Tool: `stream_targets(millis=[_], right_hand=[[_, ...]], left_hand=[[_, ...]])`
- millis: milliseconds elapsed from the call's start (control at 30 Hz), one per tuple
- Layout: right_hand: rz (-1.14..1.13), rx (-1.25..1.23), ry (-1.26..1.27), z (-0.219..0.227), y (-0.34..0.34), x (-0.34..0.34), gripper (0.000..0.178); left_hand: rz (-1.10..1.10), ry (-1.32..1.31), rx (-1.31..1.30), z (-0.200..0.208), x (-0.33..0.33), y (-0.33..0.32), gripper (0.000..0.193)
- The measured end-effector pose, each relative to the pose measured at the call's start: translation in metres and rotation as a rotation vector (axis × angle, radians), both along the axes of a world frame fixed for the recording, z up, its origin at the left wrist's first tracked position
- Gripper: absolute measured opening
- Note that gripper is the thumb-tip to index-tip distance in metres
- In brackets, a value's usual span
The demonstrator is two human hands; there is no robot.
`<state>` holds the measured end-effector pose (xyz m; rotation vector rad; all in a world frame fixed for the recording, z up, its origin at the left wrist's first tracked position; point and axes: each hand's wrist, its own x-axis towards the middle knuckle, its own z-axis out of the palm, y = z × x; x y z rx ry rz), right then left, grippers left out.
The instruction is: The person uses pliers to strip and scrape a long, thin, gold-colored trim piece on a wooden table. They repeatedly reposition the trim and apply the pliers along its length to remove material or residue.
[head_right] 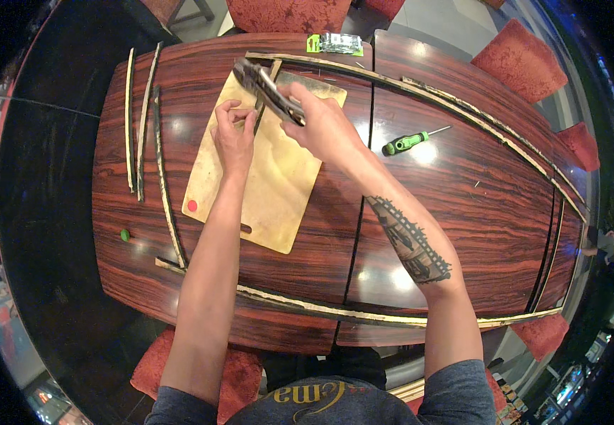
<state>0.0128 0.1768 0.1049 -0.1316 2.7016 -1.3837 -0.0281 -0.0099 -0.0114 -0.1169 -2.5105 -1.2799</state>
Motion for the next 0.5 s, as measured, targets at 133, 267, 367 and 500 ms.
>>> stream_targets(millis=[133,267,367,500], right_hand=[[0.013,0.009,0.136,-0.020,0.006,-0.002,0.052],[0.013,0.050,0.148,-0.007,0.009,-0.004,0.051],[-0.029,0.044,0.077,-0.001,0.002,0.000,0.050],[0.094,0.125,0.096,-0.006,0.009,0.000,0.047]], left_hand=[[0.008,-0.004,-0.017,0.005,-0.002,0.002,0.034],[-0.008,0.015,-0.016,0.007,0.000,0.005,0.034],[0.018,0.025,-0.070,0.005,-0.001,0.004,0.033],[-0.006,-0.019,0.005,0.006,-0.003,0.004,0.034]])
